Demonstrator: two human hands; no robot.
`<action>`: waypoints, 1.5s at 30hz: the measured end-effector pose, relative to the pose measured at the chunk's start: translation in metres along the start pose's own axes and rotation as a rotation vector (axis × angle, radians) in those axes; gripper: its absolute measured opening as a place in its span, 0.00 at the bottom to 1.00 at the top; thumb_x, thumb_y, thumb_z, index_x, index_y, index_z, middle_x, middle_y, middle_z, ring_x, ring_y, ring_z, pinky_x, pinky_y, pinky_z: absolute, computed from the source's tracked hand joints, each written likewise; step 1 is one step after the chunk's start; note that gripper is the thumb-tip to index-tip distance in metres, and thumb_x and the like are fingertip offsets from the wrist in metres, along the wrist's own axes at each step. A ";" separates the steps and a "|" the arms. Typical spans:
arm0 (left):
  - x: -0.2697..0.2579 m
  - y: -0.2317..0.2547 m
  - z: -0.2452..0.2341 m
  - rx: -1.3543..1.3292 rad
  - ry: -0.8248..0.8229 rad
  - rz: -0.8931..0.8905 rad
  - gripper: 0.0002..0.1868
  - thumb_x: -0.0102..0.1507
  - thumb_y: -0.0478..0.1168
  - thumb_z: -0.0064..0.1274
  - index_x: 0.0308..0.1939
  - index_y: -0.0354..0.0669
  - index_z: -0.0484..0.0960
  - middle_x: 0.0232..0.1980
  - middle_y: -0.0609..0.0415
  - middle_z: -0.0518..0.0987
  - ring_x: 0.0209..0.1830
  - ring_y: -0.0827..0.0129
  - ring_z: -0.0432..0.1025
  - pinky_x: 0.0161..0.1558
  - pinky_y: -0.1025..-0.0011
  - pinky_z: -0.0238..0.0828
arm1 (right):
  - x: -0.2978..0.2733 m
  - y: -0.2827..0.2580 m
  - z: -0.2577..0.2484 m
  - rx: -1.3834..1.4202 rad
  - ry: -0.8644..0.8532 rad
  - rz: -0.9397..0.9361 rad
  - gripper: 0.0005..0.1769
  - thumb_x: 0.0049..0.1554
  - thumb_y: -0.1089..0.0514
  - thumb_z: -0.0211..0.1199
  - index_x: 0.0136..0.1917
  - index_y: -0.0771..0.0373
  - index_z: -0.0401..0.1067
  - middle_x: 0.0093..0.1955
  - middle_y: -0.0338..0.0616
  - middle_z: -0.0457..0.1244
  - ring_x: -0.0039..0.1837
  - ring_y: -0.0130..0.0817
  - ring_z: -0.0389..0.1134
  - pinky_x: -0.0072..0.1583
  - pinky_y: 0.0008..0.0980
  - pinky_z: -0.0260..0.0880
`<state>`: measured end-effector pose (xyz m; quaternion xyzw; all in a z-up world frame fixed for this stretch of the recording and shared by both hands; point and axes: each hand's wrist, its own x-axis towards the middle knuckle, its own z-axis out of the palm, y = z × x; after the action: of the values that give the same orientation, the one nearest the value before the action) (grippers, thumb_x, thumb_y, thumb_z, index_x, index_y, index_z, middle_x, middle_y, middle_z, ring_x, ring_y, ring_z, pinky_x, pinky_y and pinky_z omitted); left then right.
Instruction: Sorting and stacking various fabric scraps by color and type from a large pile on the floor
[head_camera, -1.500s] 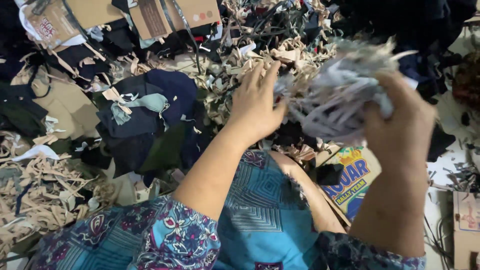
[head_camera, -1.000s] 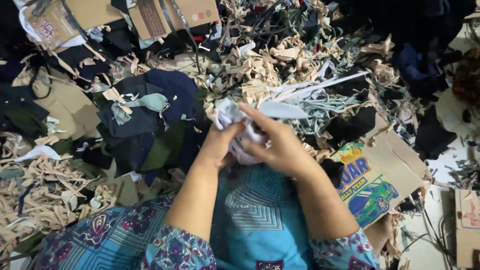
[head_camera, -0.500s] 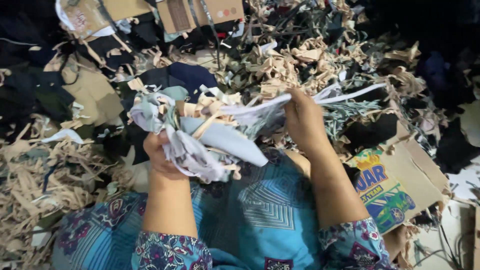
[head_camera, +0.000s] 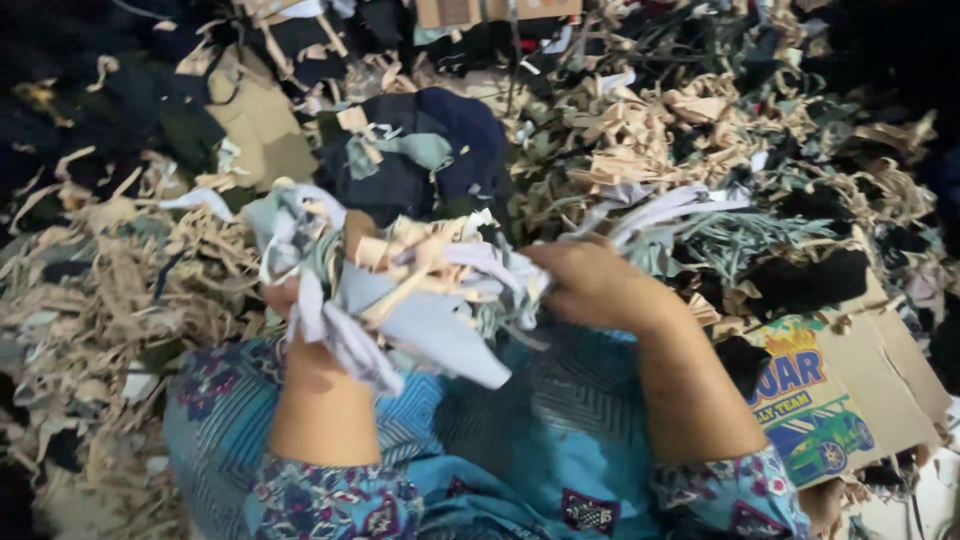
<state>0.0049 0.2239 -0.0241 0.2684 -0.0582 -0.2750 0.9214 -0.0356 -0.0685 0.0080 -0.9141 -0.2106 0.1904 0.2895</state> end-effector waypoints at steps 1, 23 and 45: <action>-0.007 0.009 -0.004 0.000 0.011 0.010 0.29 0.57 0.36 0.61 0.62 0.36 0.73 0.54 0.39 0.81 0.52 0.50 0.78 0.54 0.52 0.73 | -0.005 -0.003 -0.003 0.000 -0.010 -0.010 0.31 0.49 0.59 0.62 0.67 0.65 0.70 0.58 0.66 0.69 0.64 0.67 0.67 0.67 0.66 0.59; -0.032 -0.035 0.020 0.162 0.111 -0.246 0.28 0.62 0.39 0.58 0.67 0.46 0.71 0.59 0.48 0.80 0.55 0.61 0.76 0.58 0.60 0.75 | 0.017 -0.057 0.010 0.379 0.253 -0.033 0.44 0.46 0.69 0.65 0.74 0.59 0.57 0.67 0.56 0.57 0.68 0.49 0.63 0.63 0.45 0.72; 0.073 0.043 -0.037 1.303 0.626 -0.052 0.49 0.60 0.63 0.62 0.79 0.54 0.58 0.73 0.38 0.69 0.74 0.45 0.63 0.72 0.47 0.62 | 0.105 -0.043 -0.029 0.925 0.588 0.328 0.32 0.60 0.56 0.64 0.76 0.46 0.62 0.54 0.49 0.64 0.45 0.34 0.61 0.42 0.33 0.59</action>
<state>0.0965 0.2320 -0.0358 0.8306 0.0625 -0.1163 0.5410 0.0545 0.0026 0.0326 -0.7276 0.1286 0.0428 0.6724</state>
